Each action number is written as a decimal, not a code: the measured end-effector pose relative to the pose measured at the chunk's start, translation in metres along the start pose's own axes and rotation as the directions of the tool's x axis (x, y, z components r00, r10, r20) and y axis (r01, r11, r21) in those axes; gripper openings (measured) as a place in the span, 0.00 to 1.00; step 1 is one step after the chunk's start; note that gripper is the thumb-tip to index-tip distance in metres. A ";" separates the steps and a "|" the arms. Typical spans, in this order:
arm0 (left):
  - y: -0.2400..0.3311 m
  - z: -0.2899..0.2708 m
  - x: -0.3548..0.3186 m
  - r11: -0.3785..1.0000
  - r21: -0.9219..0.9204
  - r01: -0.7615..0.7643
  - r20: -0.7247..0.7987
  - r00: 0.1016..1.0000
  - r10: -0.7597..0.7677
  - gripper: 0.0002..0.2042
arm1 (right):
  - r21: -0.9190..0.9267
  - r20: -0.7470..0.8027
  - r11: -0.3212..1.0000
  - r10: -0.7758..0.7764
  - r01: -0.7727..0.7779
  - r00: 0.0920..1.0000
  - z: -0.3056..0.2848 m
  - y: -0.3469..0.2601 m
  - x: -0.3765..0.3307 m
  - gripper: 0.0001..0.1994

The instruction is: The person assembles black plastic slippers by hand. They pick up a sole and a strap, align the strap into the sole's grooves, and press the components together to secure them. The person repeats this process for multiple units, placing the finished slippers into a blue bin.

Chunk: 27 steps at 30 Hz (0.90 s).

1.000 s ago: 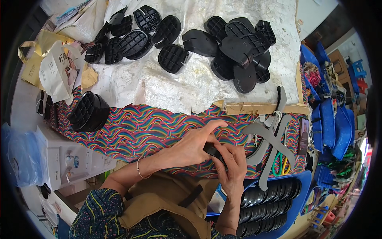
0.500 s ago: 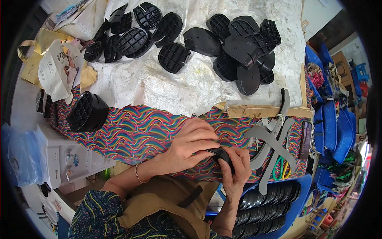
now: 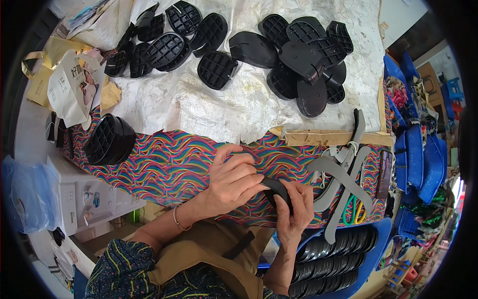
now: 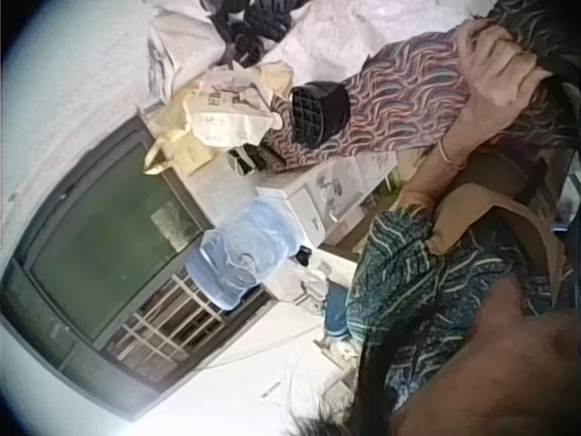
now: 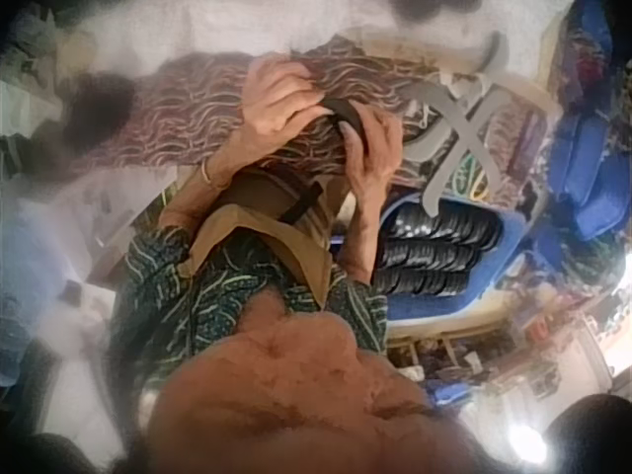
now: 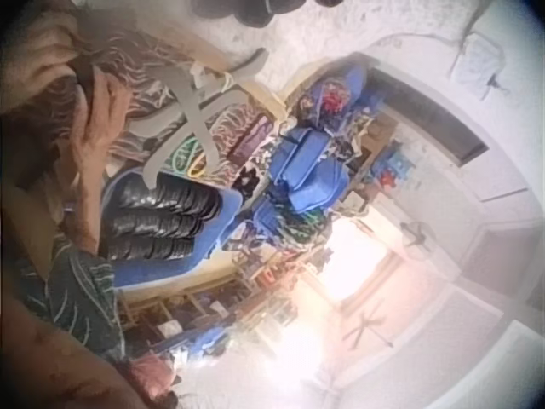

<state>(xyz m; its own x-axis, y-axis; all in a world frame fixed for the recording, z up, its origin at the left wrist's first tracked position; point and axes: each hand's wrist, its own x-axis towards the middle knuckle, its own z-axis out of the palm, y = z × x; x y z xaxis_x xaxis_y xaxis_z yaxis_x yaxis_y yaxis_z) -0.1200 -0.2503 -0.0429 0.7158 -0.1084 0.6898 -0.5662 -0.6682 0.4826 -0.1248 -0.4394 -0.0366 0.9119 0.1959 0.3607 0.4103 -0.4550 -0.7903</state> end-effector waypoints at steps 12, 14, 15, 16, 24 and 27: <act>0.008 -0.009 0.002 0.978 -0.134 0.157 -0.117 0.978 -0.173 0.16 | 0.366 -0.267 0.910 0.304 -0.196 0.914 0.003 0.013 -0.018 0.13; 0.023 -0.001 0.007 0.817 -0.382 0.432 -0.001 0.884 -0.468 0.19 | 0.701 -0.263 0.693 0.470 -0.168 0.842 0.011 0.008 -0.023 0.14; 0.032 0.002 0.010 0.686 -0.480 0.547 0.082 0.806 -0.586 0.20 | 0.831 -0.233 0.542 0.545 -0.126 0.805 0.016 0.003 -0.024 0.15; 0.040 0.001 0.011 0.640 -0.476 0.603 0.208 0.784 -0.584 0.23 | 0.871 -0.201 0.480 0.546 -0.107 0.813 0.019 -0.002 -0.024 0.15; 0.029 -0.006 0.019 0.995 -0.061 0.074 0.204 0.977 -0.060 0.25 | 0.132 -0.344 0.981 0.179 -0.142 0.922 0.011 -0.003 -0.021 0.16; 0.026 -0.012 0.024 0.998 0.070 -0.009 0.364 0.931 -0.017 0.26 | -0.130 -0.218 0.991 -0.006 -0.023 0.976 -0.013 -0.002 -0.021 0.20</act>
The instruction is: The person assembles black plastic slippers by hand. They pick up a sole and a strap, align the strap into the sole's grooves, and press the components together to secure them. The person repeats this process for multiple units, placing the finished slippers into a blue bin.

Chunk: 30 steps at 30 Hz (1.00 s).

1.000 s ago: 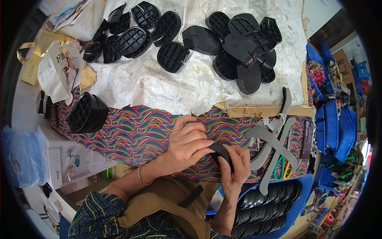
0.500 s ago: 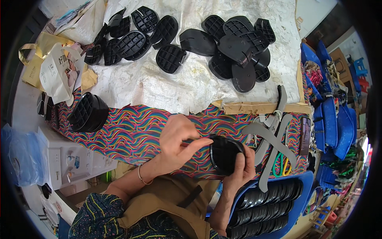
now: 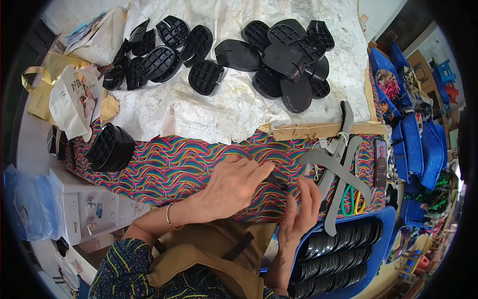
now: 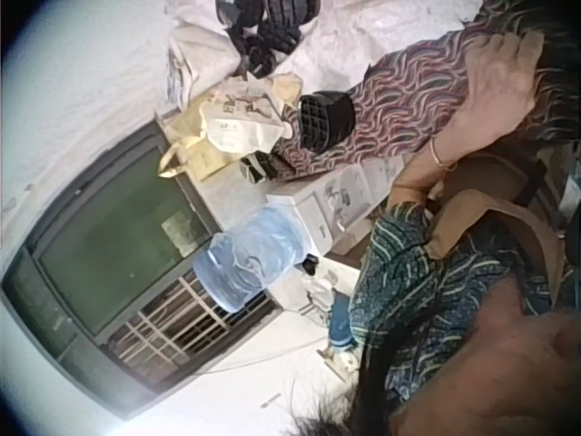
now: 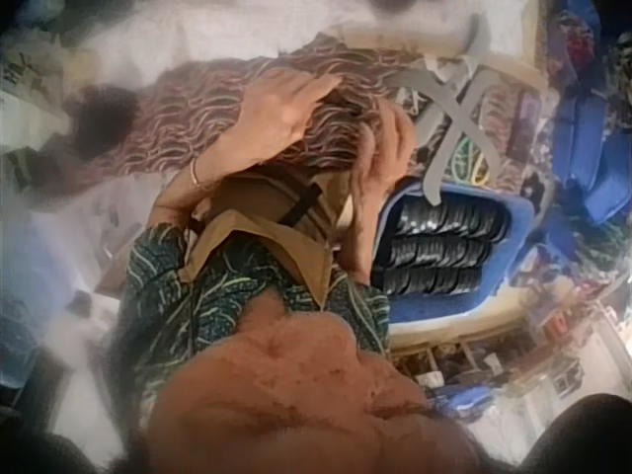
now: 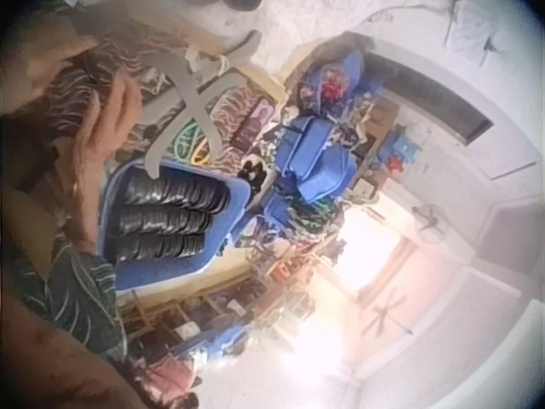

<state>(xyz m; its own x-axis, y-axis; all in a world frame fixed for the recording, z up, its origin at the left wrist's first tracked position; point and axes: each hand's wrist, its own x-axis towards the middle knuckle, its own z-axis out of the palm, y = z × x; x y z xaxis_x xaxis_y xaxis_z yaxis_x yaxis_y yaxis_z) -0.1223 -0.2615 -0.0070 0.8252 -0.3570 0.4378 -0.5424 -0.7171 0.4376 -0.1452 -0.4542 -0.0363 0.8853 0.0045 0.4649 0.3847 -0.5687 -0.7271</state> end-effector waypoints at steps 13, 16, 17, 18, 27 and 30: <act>-0.013 0.012 0.007 0.971 -0.231 -0.067 0.032 0.997 0.077 0.19 | -0.182 0.103 0.907 -0.365 0.379 0.925 0.004 0.020 0.018 0.19; -0.009 0.014 0.009 0.963 -0.269 -0.007 0.039 0.999 0.018 0.20 | -0.199 0.106 0.902 -0.369 0.383 0.923 0.004 0.022 0.017 0.19; -0.008 0.014 0.009 0.960 -0.280 0.013 0.037 0.999 -0.003 0.21 | -0.207 0.109 0.898 -0.372 0.387 0.922 0.003 0.023 0.016 0.19; -0.007 0.015 0.010 0.956 -0.293 0.032 0.038 0.999 -0.022 0.21 | -0.211 0.109 0.899 -0.368 0.384 0.923 0.003 0.024 0.015 0.19; 0.005 0.015 0.013 0.957 -0.258 0.135 0.121 0.987 -0.107 0.19 | -0.215 0.102 0.912 -0.335 0.350 0.937 0.004 0.035 0.009 0.18; 0.008 0.012 0.013 0.969 -0.210 0.132 0.145 0.984 -0.103 0.19 | -0.212 0.102 0.912 -0.337 0.352 0.936 0.004 0.035 0.010 0.18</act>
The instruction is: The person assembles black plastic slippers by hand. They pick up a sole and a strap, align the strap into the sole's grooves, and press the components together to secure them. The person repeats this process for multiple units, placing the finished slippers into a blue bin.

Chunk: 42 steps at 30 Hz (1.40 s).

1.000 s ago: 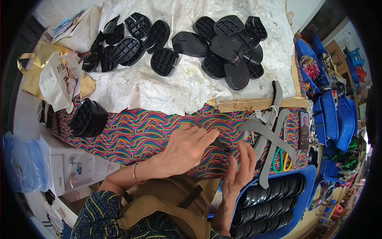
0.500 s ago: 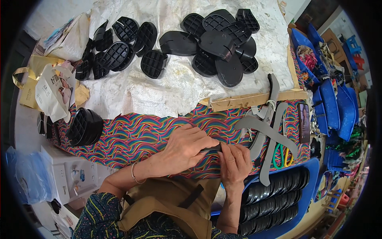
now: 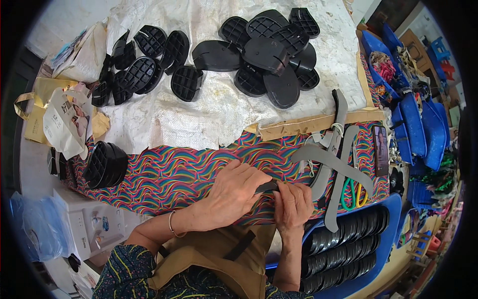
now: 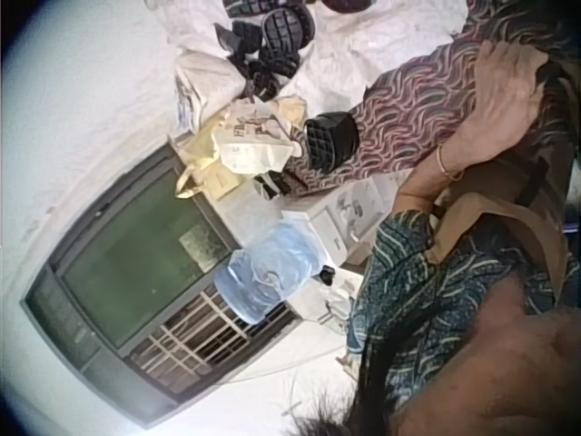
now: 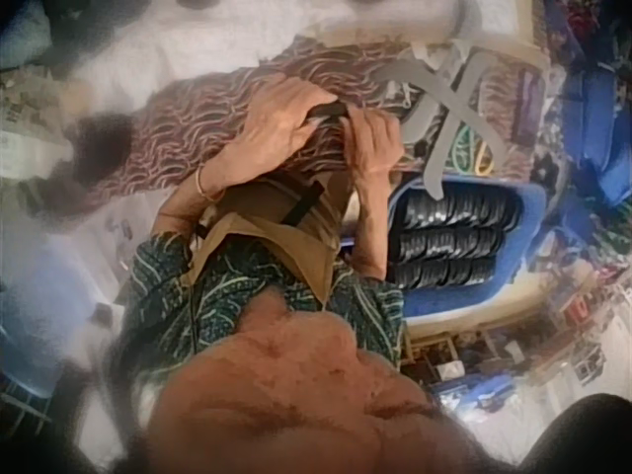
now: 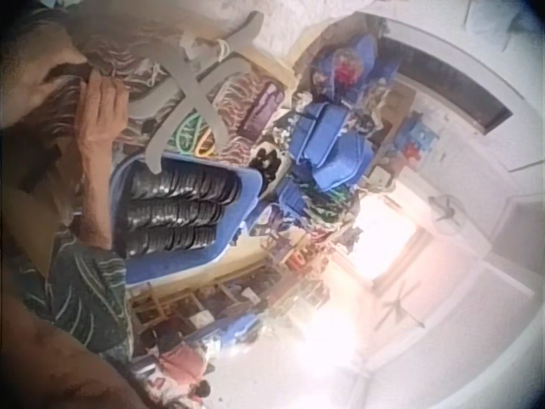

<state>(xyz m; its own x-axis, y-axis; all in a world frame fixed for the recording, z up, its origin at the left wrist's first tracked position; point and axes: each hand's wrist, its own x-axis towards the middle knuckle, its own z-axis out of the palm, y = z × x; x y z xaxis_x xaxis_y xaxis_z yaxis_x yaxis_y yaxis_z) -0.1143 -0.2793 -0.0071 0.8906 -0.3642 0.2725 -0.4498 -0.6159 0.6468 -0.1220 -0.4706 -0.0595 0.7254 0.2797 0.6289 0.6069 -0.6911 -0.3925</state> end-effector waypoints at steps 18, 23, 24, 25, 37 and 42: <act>0.004 0.007 0.007 0.998 -0.029 -0.046 -0.128 0.991 0.042 0.19 | -0.088 -0.010 0.996 -0.008 0.007 1.000 -0.002 -0.003 -0.009 0.11; 0.000 -0.001 0.007 0.998 0.018 -0.057 0.008 0.998 0.057 0.19 | 0.017 -0.048 0.997 0.074 -0.074 0.996 0.005 -0.004 -0.011 0.11; 0.001 -0.002 0.009 0.999 0.017 -0.052 0.012 0.999 0.051 0.18 | 0.016 -0.047 0.996 0.087 -0.086 0.995 0.005 -0.006 -0.011 0.11; 0.003 -0.003 0.010 0.999 0.015 -0.045 0.015 0.999 0.045 0.18 | 0.014 -0.045 0.995 0.100 -0.099 0.994 0.005 -0.007 -0.011 0.11; 0.000 0.003 0.007 1.000 -0.017 0.016 -0.034 0.999 -0.017 0.19 | 0.085 -0.092 0.980 0.185 -0.178 0.978 0.012 -0.012 -0.015 0.13; -0.008 -0.010 -0.001 0.997 -0.082 -0.002 -0.012 1.000 0.001 0.16 | 0.549 0.099 0.747 0.387 -0.375 0.917 0.007 -0.018 -0.022 0.14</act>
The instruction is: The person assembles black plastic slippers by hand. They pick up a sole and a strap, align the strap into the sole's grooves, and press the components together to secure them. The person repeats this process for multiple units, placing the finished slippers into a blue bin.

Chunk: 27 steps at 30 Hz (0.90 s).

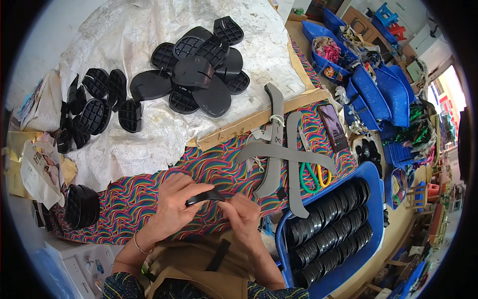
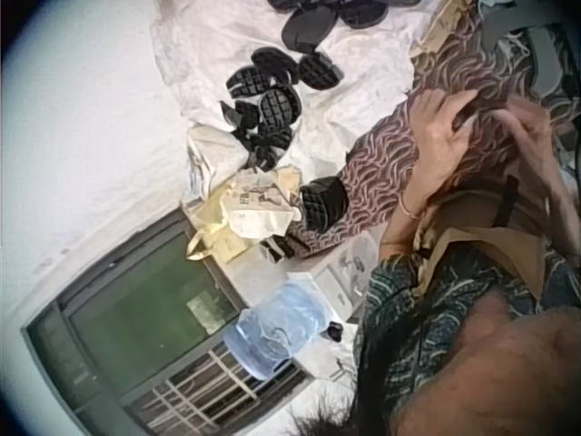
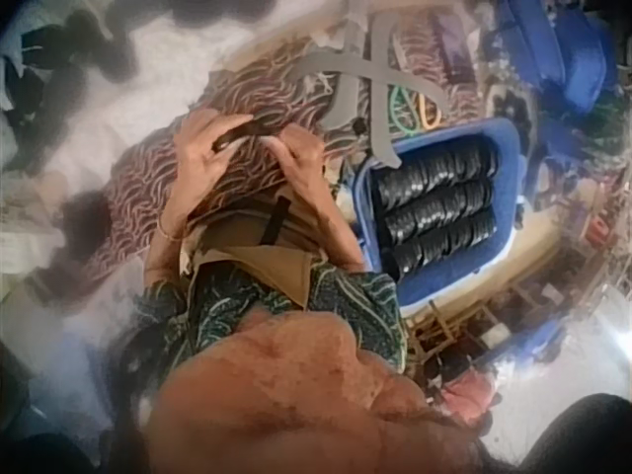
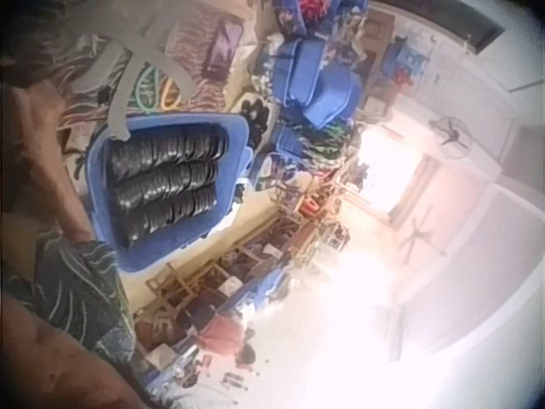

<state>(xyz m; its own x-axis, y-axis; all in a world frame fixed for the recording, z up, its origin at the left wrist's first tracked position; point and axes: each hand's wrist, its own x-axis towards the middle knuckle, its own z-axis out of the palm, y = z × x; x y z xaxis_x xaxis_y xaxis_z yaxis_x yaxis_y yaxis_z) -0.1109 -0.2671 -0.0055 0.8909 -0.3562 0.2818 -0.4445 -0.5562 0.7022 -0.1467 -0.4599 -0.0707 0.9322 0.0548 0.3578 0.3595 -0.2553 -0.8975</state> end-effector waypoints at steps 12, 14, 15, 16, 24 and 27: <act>0.016 -0.023 -0.008 0.925 -0.207 -0.319 -0.011 0.946 0.323 0.14 | 0.531 0.310 0.472 0.665 -0.704 0.680 -0.007 -0.009 -0.002 0.30; 0.015 -0.018 -0.008 0.908 -0.223 -0.354 -0.006 0.932 0.361 0.14 | 0.576 0.324 0.396 0.693 -0.715 0.644 -0.002 -0.014 0.003 0.27; 0.014 -0.016 -0.008 0.899 -0.231 -0.371 -0.003 0.925 0.381 0.14 | 0.617 0.336 0.336 0.706 -0.712 0.624 0.000 -0.017 0.006 0.27; 0.009 -0.012 -0.009 0.897 -0.233 -0.376 -0.003 0.922 0.386 0.13 | 0.688 0.358 0.233 0.715 -0.687 0.601 0.002 -0.023 0.011 0.25; 0.011 0.015 -0.011 0.817 -0.552 -0.168 -0.274 0.962 0.012 0.17 | 0.828 0.070 0.353 0.705 -0.435 0.706 0.005 -0.014 0.006 0.24; 0.015 0.022 -0.009 0.563 -0.819 0.108 -0.072 0.955 -0.289 0.19 | 0.827 -0.117 0.485 0.643 -0.284 0.756 0.003 -0.014 0.004 0.25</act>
<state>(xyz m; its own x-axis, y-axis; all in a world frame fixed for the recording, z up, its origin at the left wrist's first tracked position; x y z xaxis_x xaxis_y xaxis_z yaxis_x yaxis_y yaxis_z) -0.1276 -0.2886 -0.0122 0.9856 -0.1256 0.1134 -0.0770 0.2633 0.9616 -0.1479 -0.4529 -0.0571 0.9315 -0.2360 -0.2767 -0.0558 0.6591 -0.7499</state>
